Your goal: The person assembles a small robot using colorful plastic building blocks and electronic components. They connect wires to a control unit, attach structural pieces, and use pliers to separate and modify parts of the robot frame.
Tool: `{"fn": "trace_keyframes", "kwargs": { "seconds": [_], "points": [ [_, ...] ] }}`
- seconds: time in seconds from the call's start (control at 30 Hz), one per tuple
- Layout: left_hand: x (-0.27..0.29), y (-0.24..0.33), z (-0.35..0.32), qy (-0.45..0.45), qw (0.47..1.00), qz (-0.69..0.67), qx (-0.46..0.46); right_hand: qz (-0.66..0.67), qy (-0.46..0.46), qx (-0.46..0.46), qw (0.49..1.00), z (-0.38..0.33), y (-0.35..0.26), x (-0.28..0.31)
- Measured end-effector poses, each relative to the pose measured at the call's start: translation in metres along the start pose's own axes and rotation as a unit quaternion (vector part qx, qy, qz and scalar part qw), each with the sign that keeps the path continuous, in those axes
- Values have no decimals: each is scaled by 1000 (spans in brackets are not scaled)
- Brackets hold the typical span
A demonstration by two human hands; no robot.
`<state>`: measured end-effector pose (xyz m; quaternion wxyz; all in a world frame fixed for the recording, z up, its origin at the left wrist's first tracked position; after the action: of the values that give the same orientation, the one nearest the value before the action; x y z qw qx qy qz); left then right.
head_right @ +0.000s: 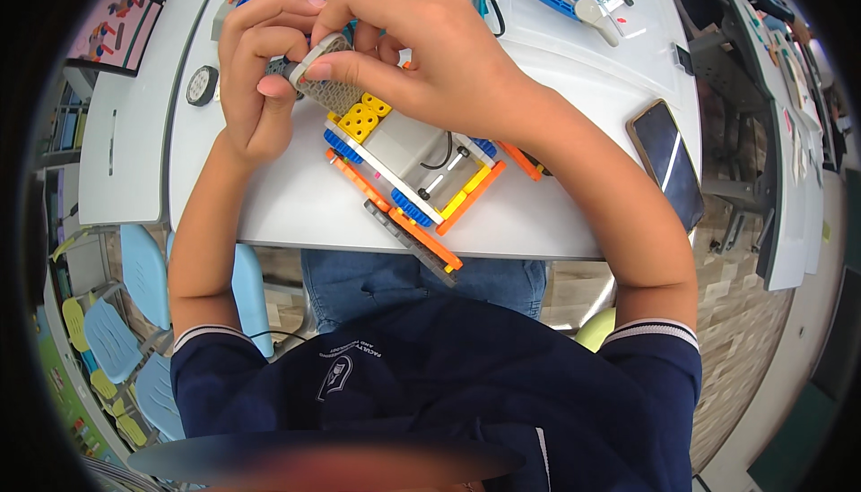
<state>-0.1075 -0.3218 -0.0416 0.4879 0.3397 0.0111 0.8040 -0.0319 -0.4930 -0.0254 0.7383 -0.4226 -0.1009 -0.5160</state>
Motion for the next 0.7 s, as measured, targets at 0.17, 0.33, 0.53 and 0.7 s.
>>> {"fn": "trace_keyframes", "kwargs": {
  "seconds": [0.17,0.33,0.53,0.7],
  "points": [
    [-5,-5,4,6,1000,3,-5,18,-6,6,1000,1,2,4],
    [-4,-6,3,8,1000,1,-4,44,-11,-5,999,1,5,3],
    [-2,-8,0,4,1000,2,-8,62,13,-22,998,1,8,-2],
    [-2,-7,1,2,1000,4,-15,9,18,10,1000,4,7,-2]
  ]
}}
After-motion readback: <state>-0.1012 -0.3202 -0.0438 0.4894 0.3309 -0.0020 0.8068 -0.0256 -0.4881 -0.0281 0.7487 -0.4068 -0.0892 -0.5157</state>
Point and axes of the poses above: each hand's wrist, its own z-axis towards the middle knuckle, its own x-axis out of the back of the hand, y = z × x, the point moved 4 cm from there along z, towards the middle knuckle, and after that the axes turned 9 degrees about -z, right-handed, at the moved point
